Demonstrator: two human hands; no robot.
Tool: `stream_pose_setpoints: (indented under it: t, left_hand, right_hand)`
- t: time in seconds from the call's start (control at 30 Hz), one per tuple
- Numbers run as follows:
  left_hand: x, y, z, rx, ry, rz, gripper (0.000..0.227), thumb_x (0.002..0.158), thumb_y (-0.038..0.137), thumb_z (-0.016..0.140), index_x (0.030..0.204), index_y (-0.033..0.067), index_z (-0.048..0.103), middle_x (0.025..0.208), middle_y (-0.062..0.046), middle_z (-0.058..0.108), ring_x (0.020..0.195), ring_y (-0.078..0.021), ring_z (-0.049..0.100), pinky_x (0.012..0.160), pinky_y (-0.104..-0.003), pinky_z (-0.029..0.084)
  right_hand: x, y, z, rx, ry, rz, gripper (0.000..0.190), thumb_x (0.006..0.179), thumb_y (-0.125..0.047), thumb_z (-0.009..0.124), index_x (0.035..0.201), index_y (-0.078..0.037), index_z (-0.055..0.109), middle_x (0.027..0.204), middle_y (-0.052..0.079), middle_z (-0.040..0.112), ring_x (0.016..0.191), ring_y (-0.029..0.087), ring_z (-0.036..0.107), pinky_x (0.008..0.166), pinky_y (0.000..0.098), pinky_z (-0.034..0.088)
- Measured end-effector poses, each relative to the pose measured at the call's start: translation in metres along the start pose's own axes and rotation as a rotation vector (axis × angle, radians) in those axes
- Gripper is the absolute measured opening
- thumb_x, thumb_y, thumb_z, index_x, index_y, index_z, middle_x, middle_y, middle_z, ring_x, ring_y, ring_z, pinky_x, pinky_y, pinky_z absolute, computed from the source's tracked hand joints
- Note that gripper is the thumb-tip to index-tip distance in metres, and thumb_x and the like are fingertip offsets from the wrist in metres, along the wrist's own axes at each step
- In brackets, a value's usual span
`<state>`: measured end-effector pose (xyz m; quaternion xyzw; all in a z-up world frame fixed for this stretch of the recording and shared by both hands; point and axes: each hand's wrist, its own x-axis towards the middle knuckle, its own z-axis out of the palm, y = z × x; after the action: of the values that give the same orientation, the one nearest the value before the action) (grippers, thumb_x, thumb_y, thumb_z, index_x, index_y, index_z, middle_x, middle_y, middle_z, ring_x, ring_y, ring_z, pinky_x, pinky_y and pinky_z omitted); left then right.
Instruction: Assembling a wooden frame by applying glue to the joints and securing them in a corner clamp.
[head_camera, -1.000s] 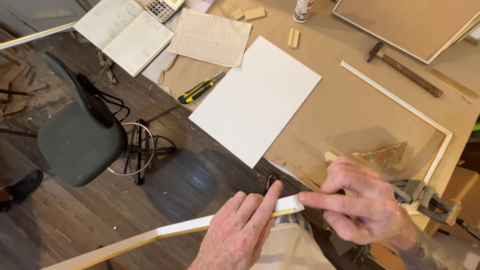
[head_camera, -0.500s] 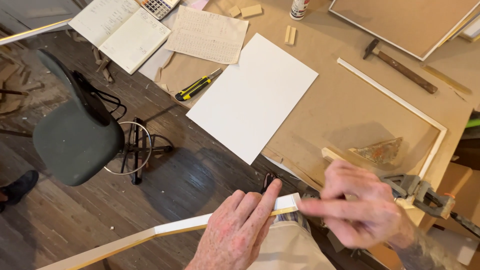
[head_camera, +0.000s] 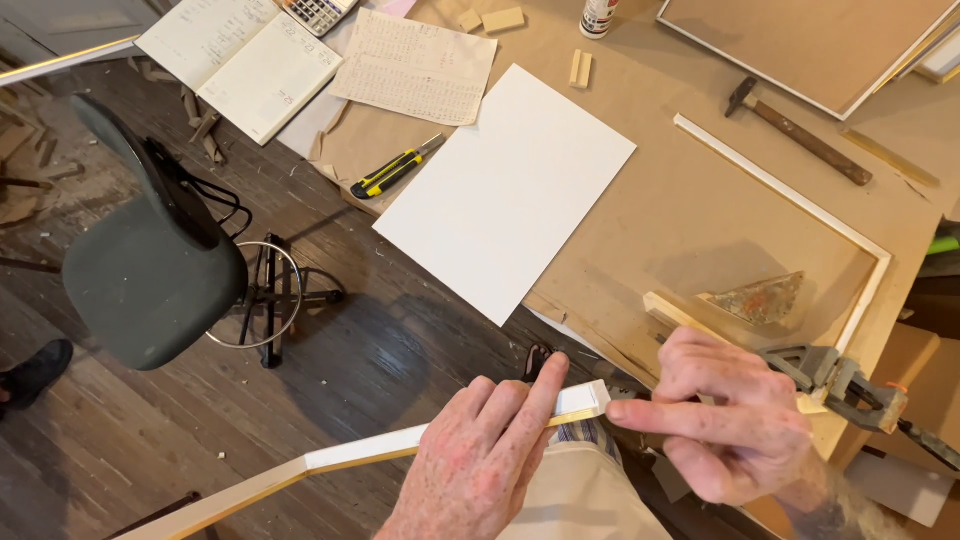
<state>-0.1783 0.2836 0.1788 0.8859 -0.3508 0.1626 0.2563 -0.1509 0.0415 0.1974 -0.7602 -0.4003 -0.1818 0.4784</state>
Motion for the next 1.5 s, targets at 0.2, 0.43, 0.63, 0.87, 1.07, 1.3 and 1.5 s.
stream_pose_setpoints:
  t: [0.2, 0.43, 0.63, 0.87, 1.07, 1.3, 1.5]
  left_hand:
    - [0.001, -0.001, -0.003, -0.025, -0.015, 0.005, 0.045, 0.107, 0.009, 0.060, 0.147, -0.0074, 0.048, 0.088, -0.007, 0.051, 0.072, -0.0230, 0.044, 0.065, -0.036, 0.043]
    - [0.000, -0.002, -0.005, -0.024, -0.006, 0.005, 0.045, 0.107, 0.007, 0.060, 0.147, -0.0080, 0.047, 0.086, -0.006, 0.049, 0.071, -0.0223, 0.043, 0.064, -0.036, 0.041]
    - [0.000, -0.007, -0.006, -0.050, -0.069, 0.005, 0.048, 0.106, 0.010, 0.060, 0.148, -0.0086, 0.045, 0.086, -0.008, 0.048, 0.074, -0.0253, 0.044, 0.068, -0.038, 0.043]
    - [0.001, -0.011, -0.030, -0.190, 0.071, -0.051, 0.042, 0.098, 0.005, 0.053, 0.138, -0.0067, 0.054, 0.082, -0.007, 0.051, 0.065, -0.0214, 0.048, 0.056, -0.036, 0.043]
    - [-0.033, -0.041, -0.080, -0.544, 0.581, -0.401, 0.042, 0.083, 0.037, 0.052, 0.070, -0.0017, 0.058, 0.054, -0.012, 0.053, 0.049, -0.0212, 0.051, 0.041, -0.033, 0.038]
    - [0.001, -0.071, -0.104, -1.409, 0.779, -0.066, 0.030, 0.101, 0.031, 0.053, 0.079, 0.0148, 0.043, 0.051, 0.003, 0.022, 0.036, -0.0083, 0.016, 0.031, -0.026, 0.018]
    - [-0.037, -0.150, -0.083, -1.540, 0.390, 0.236, 0.027, 0.114, 0.029, 0.046, 0.094, 0.0119, 0.049, 0.064, 0.001, 0.041, 0.041, -0.0144, 0.042, 0.033, -0.029, 0.048]
  right_hand:
    - [0.004, -0.006, 0.002, 0.001, 0.011, 0.034, 0.027, 0.098, -0.014, 0.050, 0.108, -0.008, 0.074, 0.072, 0.001, 0.055, 0.058, 0.016, 0.040, 0.062, 0.0315, 0.041]
    - [-0.004, 0.000, 0.005, -0.014, 0.041, -0.020, 0.026, 0.090, -0.005, 0.056, 0.109, -0.010, 0.073, 0.069, -0.003, 0.058, 0.057, 0.011, 0.044, 0.058, 0.0293, 0.042]
    - [-0.018, 0.011, -0.006, 0.047, 0.137, -0.026, 0.026, 0.088, -0.001, 0.053, 0.105, -0.004, 0.072, 0.067, -0.001, 0.050, 0.057, 0.014, 0.042, 0.059, 0.0320, 0.038]
    - [-0.024, 0.058, -0.009, 0.293, 0.335, 0.340, 0.037, 0.115, -0.023, 0.039, 0.136, 0.002, 0.056, 0.064, 0.003, 0.052, 0.052, 0.012, 0.042, 0.053, 0.0255, 0.040]
    - [0.013, 0.138, 0.075, 0.502, 0.370, 1.069, 0.073, 0.097, -0.048, 0.035, 0.156, -0.006, 0.029, 0.109, 0.022, 0.070, 0.092, 0.029, 0.069, 0.085, 0.0368, 0.056]
    - [0.026, 0.187, 0.144, 1.059, 0.682, 1.385, 0.103, 0.076, -0.071, 0.049, 0.160, -0.018, 0.020, 0.133, 0.025, 0.067, 0.112, 0.032, 0.068, 0.095, 0.0462, 0.057]
    - [0.051, 0.193, 0.140, 1.331, 0.936, 1.097, 0.062, 0.096, -0.043, 0.054, 0.137, 0.003, 0.051, 0.136, 0.020, 0.064, 0.127, 0.034, 0.062, 0.103, 0.0457, 0.056]
